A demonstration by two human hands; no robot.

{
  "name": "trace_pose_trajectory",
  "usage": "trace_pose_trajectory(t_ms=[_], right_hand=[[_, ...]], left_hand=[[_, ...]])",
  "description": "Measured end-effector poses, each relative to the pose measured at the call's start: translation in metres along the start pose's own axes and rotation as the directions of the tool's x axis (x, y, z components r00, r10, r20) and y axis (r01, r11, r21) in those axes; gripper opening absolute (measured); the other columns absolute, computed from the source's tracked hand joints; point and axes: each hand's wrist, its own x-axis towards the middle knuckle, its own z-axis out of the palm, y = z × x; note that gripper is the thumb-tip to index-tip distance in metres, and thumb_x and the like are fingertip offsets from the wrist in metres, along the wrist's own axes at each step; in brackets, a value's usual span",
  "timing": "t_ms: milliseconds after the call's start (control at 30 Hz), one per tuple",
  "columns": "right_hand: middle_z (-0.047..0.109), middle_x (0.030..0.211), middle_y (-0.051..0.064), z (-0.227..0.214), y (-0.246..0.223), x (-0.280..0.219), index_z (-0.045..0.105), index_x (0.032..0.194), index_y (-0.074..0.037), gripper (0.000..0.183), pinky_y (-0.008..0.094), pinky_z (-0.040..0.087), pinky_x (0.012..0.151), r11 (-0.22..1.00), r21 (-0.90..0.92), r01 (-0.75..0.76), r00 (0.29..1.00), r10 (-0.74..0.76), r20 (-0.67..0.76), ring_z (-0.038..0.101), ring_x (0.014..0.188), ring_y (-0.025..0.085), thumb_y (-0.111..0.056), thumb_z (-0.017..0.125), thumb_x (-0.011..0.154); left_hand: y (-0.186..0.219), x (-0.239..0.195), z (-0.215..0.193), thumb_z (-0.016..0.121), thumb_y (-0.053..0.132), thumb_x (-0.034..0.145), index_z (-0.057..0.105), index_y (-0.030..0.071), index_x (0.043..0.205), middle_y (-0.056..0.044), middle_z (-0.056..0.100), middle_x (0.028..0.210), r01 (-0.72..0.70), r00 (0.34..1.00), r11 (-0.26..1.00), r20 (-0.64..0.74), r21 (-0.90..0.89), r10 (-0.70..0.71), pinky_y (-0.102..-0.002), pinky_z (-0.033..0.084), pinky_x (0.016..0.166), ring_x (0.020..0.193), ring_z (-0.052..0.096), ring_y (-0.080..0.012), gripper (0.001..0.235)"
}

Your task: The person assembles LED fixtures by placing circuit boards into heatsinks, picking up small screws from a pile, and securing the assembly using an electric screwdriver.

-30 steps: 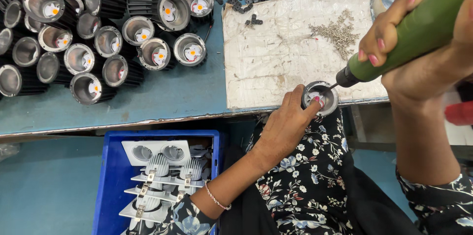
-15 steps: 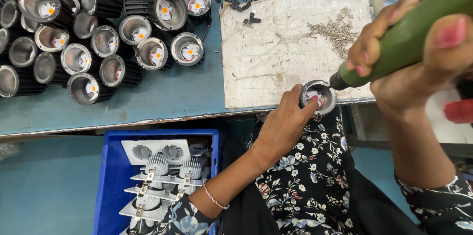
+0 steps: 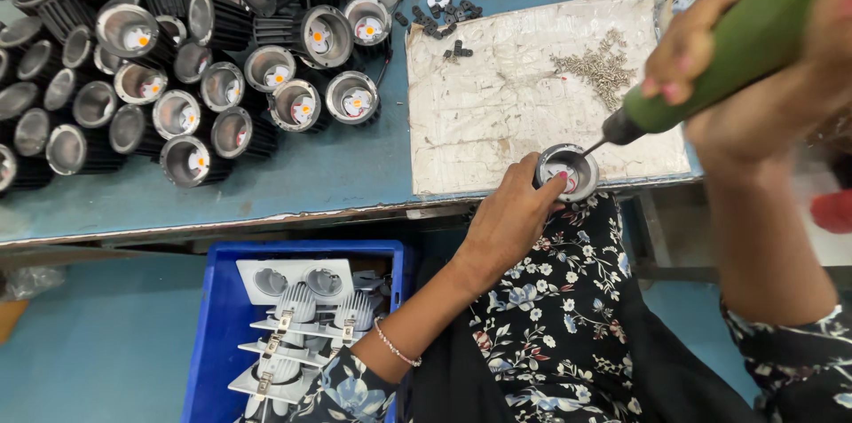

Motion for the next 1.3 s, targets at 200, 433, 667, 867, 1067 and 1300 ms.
trace_pose_trajectory(t_ms=[200, 433, 667, 867, 1067, 1300], right_hand=[[0.047, 0.066, 0.008, -0.075, 0.023, 0.018, 0.046, 0.100, -0.009, 0.043, 0.038, 0.046, 0.059, 0.994, 0.089, -0.061, 0.998, 0.061, 0.004, 0.048, 0.054, 0.020, -0.051, 0.053, 0.107], [0.053, 0.067, 0.003, -0.165, 0.078, 0.017, 0.051, 0.095, -0.012, 0.028, 0.036, 0.051, 0.064, 0.951, 0.294, -0.100, 0.989, 0.063, 0.133, 0.055, 0.059, 0.018, -0.037, 0.058, 0.105], [0.059, 0.068, -0.001, -0.263, 0.132, 0.011, 0.056, 0.091, -0.015, 0.017, 0.035, 0.057, 0.070, 0.894, 0.423, -0.146, 0.891, -0.067, 0.448, 0.062, 0.064, 0.015, -0.023, 0.063, 0.104], [0.060, 0.067, -0.002, -0.226, 0.093, 0.010, 0.059, 0.093, -0.017, 0.010, 0.034, 0.059, 0.070, 0.920, 0.368, -0.133, 0.856, -0.080, 0.511, 0.064, 0.063, 0.014, -0.018, 0.065, 0.101], [0.042, 0.074, -0.001, -0.158, 0.039, -0.047, 0.046, 0.108, -0.016, 0.013, 0.029, 0.047, 0.062, 0.985, 0.173, -0.020, 0.996, 0.005, 0.084, 0.047, 0.058, 0.010, -0.015, 0.058, 0.114], [0.046, 0.075, 0.005, -0.108, 0.011, -0.009, 0.044, 0.118, -0.011, 0.023, 0.040, 0.048, 0.059, 0.893, 0.436, -0.107, 0.988, 0.047, 0.145, 0.051, 0.056, 0.019, -0.030, 0.039, 0.128]], left_hand=[[0.001, 0.013, -0.009, 0.073, 0.011, 0.086, 0.064, 0.008, 0.119, -0.021, 0.062, 0.121, -0.020, 0.995, 0.996, -0.103, -0.091, 0.010, -0.048, 0.054, 0.093, 0.114, 0.062, -0.0411, 0.035], [-0.014, 0.044, -0.008, 0.077, 0.019, 0.086, 0.063, 0.010, 0.119, -0.023, 0.062, 0.115, 0.121, 0.992, 0.993, -0.025, -0.004, -0.122, -0.048, 0.053, 0.089, 0.107, 0.063, -0.0424, 0.037], [-0.055, 0.041, -0.007, 0.084, 0.023, 0.086, 0.051, 0.005, 0.141, -0.028, 0.055, 0.138, 0.033, 0.975, 0.952, -0.197, -0.305, -0.097, -0.048, 0.046, 0.103, 0.127, 0.055, -0.0437, 0.066], [-0.119, 0.042, -0.036, 0.070, 0.006, 0.092, 0.072, 0.004, 0.117, -0.015, 0.068, 0.101, 0.278, 0.798, 0.954, -0.525, -0.116, -0.296, -0.036, 0.055, 0.078, 0.087, 0.068, -0.0282, 0.026], [-0.137, 0.051, -0.040, 0.070, -0.001, 0.085, 0.075, 0.000, 0.099, -0.013, 0.067, 0.091, 0.226, 0.851, 0.974, -0.484, -0.013, -0.204, -0.040, 0.052, 0.076, 0.083, 0.066, -0.0299, 0.015], [-0.153, 0.058, -0.038, 0.072, 0.005, 0.086, 0.071, 0.001, 0.091, -0.012, 0.066, 0.096, 0.150, 0.896, 0.975, -0.440, 0.166, -0.063, -0.043, 0.052, 0.079, 0.092, 0.065, -0.0345, 0.006]])
